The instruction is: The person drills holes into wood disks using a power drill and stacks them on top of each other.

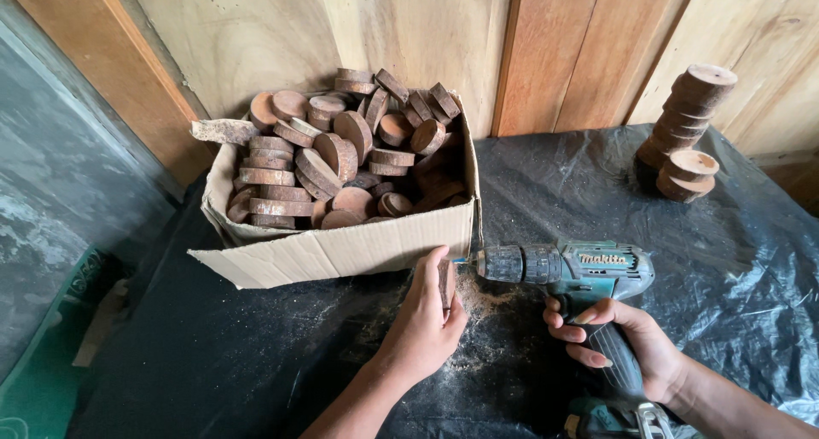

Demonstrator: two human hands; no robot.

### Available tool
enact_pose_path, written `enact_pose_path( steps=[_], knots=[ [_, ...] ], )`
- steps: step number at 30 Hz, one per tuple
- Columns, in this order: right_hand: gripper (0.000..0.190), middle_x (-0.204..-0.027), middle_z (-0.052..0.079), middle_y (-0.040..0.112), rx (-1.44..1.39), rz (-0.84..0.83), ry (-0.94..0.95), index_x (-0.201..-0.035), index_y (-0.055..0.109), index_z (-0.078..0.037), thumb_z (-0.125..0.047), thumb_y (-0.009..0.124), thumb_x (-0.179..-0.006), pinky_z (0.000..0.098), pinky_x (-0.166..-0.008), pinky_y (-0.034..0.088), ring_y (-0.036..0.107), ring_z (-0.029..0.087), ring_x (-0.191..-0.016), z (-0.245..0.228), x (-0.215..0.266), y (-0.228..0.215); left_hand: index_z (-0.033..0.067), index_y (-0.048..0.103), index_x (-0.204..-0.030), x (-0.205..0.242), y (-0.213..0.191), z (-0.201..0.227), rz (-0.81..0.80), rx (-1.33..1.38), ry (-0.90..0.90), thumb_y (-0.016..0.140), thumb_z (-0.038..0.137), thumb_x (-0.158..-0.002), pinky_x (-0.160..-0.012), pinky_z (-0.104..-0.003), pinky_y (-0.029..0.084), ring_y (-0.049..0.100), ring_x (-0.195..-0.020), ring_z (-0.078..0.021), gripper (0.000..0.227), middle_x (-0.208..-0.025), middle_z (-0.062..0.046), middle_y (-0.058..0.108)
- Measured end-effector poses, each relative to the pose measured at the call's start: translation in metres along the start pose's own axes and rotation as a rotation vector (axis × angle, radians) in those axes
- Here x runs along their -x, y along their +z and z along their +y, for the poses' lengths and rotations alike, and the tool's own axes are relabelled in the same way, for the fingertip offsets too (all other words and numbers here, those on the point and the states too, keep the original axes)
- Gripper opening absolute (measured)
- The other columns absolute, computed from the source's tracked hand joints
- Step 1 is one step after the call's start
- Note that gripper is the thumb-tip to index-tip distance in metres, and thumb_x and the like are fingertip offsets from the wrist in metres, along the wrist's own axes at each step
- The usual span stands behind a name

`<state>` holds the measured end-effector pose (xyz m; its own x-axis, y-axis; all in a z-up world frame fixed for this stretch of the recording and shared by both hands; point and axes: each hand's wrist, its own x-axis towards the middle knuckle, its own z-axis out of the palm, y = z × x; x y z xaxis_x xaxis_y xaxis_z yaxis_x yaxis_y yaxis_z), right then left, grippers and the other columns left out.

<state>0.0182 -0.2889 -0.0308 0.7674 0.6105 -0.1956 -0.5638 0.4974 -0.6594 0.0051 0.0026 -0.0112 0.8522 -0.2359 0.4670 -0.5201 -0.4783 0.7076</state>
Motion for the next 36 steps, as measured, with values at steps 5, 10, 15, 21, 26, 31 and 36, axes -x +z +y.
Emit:
enact_pose_path(
  steps=[5,10,15,21,26,31,36],
  knots=[
    [0.033,-0.089,0.016,0.050,-0.012,0.013,-0.020,-0.108,0.054,0.010,-0.007,0.054,-0.080,0.0211,-0.041,0.038,0.043,0.013,-0.063,0.001,-0.001,0.000,-0.0050,0.029,-0.147,0.000,0.001,-0.001,0.002,-0.004,0.013,0.057,-0.001,-0.093,-0.109,-0.041,0.046,0.055,-0.125,-0.0351,0.061,-0.134,-0.023,0.047],
    [0.029,-0.089,0.013,0.048,-0.038,-0.018,0.007,-0.111,0.053,0.008,-0.005,0.054,-0.084,0.0212,-0.044,0.041,0.043,0.011,-0.060,0.002,-0.001,-0.004,-0.0031,0.028,-0.149,0.000,0.000,-0.001,-0.027,0.012,-0.012,0.057,0.000,-0.094,-0.098,-0.039,0.052,0.057,-0.116,-0.0322,0.063,-0.131,-0.021,0.046],
    [0.033,-0.095,0.013,0.050,-0.075,-0.010,0.003,-0.115,0.052,0.006,-0.005,0.057,-0.083,0.0204,-0.044,0.044,0.046,0.012,-0.069,0.003,-0.001,-0.007,-0.0049,0.028,-0.150,0.000,0.002,-0.005,-0.009,-0.001,0.008,0.058,0.000,-0.094,-0.094,-0.037,0.056,0.058,-0.115,-0.0314,0.064,-0.131,-0.022,0.047],
    [0.033,-0.094,0.012,0.049,-0.090,-0.020,0.017,-0.113,0.051,0.006,-0.006,0.057,-0.083,0.0200,-0.044,0.042,0.045,0.011,-0.069,0.005,-0.002,-0.011,-0.0031,0.030,-0.148,-0.001,0.002,-0.004,-0.004,-0.006,-0.011,0.057,0.001,-0.093,-0.100,-0.040,0.051,0.057,-0.115,-0.0314,0.062,-0.127,-0.020,0.048],
    [0.030,-0.091,0.012,0.048,-0.072,0.010,0.009,-0.112,0.052,0.006,-0.002,0.053,-0.083,0.0202,-0.043,0.040,0.043,0.011,-0.065,0.003,-0.001,-0.004,-0.0037,0.031,-0.148,-0.001,0.002,-0.004,-0.002,-0.023,-0.009,0.058,0.001,-0.093,-0.096,-0.037,0.054,0.058,-0.112,-0.0291,0.061,-0.125,-0.020,0.049],
    [0.031,-0.091,0.012,0.048,-0.065,0.011,-0.006,-0.112,0.053,0.007,-0.002,0.054,-0.082,0.0203,-0.043,0.039,0.043,0.011,-0.066,0.004,-0.002,-0.005,-0.0040,0.032,-0.148,-0.001,0.002,-0.004,0.009,-0.050,-0.003,0.058,0.002,-0.093,-0.099,-0.038,0.055,0.059,-0.117,-0.0308,0.061,-0.130,-0.021,0.050],
    [0.031,-0.091,0.012,0.048,-0.076,0.000,0.006,-0.111,0.052,0.007,-0.002,0.054,-0.081,0.0201,-0.042,0.039,0.043,0.011,-0.067,0.003,-0.001,-0.004,-0.0051,0.031,-0.148,0.000,0.002,-0.005,0.009,-0.046,0.023,0.058,0.000,-0.093,-0.109,-0.040,0.049,0.055,-0.125,-0.0344,0.062,-0.133,-0.023,0.049]
  ],
)
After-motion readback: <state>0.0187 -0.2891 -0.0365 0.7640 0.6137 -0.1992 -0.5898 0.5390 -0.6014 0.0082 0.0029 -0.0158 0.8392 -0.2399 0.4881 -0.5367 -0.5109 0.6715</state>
